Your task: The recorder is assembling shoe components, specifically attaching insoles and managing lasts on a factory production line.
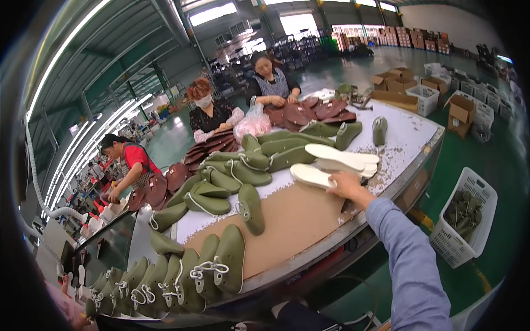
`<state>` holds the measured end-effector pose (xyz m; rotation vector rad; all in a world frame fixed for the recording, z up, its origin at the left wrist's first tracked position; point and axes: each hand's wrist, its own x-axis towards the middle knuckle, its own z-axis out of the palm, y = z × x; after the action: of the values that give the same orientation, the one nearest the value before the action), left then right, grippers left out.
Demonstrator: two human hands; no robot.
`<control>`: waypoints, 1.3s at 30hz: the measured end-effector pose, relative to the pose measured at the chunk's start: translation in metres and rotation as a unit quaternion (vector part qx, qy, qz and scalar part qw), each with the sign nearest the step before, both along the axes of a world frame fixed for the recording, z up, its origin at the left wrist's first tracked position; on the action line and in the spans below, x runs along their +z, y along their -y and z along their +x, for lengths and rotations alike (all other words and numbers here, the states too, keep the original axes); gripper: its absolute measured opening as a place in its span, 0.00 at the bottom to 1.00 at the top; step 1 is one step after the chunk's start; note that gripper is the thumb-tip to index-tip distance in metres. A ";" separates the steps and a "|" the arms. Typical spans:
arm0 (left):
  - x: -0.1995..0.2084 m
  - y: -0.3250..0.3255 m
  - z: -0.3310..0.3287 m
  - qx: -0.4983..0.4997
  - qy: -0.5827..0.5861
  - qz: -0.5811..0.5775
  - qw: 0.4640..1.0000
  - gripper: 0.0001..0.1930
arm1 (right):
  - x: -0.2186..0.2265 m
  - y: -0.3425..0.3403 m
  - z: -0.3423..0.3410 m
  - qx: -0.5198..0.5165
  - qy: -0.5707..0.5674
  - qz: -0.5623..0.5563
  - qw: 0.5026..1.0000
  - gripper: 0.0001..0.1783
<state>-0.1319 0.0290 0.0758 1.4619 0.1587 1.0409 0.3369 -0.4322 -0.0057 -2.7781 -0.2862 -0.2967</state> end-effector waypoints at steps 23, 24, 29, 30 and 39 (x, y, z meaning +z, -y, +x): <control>-0.062 0.106 0.005 0.059 -0.111 0.099 0.987 0.39 | 0.004 -0.186 -0.385 0.413 -0.353 0.311 0.780 0.23; -0.064 0.110 0.006 0.056 -0.117 0.108 0.986 0.39 | -0.014 -0.192 -0.397 0.458 -0.379 0.319 0.738 0.28; -0.077 0.119 0.001 0.072 -0.158 0.138 0.975 0.40 | 0.006 -0.194 -0.416 0.491 -0.461 0.195 0.713 0.55; -0.081 0.121 -0.003 0.077 -0.167 0.143 0.972 0.40 | 0.007 -0.195 -0.420 0.500 -0.482 0.163 0.701 0.62; -0.107 0.124 -0.037 0.146 -0.235 0.192 0.941 0.41 | -0.059 -0.225 -0.385 0.604 -0.218 0.222 0.734 0.32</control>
<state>-0.1686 -0.0946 -0.0310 2.0804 0.5546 0.9720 -0.0479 -0.2068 -0.0642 -1.6050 -1.5101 0.5342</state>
